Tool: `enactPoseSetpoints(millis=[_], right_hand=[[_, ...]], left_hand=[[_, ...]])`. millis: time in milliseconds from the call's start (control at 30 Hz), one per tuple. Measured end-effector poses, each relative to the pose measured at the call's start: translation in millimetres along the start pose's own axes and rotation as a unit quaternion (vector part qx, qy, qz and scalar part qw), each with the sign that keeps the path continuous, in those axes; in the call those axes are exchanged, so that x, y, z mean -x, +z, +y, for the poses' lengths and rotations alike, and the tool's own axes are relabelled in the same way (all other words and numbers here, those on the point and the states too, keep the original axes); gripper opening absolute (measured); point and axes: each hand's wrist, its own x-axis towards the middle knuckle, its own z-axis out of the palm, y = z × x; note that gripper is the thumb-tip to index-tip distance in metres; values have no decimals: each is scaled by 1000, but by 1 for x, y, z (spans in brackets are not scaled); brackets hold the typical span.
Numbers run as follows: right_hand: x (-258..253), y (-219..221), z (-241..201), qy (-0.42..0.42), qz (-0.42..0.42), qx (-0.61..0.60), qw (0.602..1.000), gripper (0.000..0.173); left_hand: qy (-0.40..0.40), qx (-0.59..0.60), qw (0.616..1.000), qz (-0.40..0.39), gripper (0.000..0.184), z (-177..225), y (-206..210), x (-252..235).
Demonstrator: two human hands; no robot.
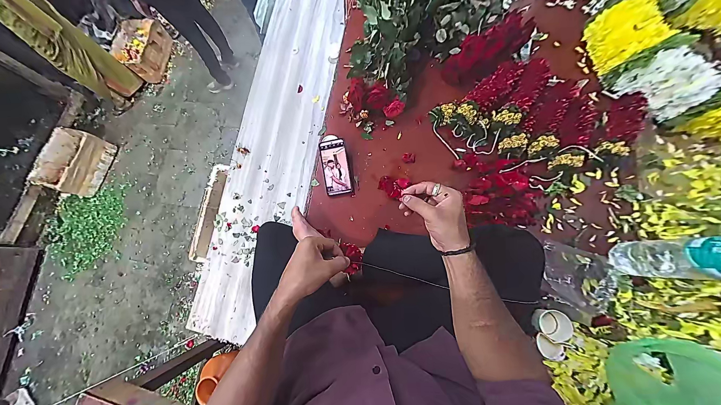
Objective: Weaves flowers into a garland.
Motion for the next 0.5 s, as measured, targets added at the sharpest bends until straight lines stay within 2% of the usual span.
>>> enactPoseSetpoints(millis=[67,200,367,500], right_hand=[[5,8,-6,-4,8,-12,1000,14],[15,22,-18,-5,21,-63,998,31],[39,36,-36,55,-5,-152,987,45],[62,56,-43,100,-47,-143,983,48]], left_hand=[[-6,2,1000,8,15,1,1,-1],[-8,5,1000,28,15,-2,4,-5],[2,0,999,40,18,-11,6,-14],[19,10,999,31,16,-13,7,-17]])
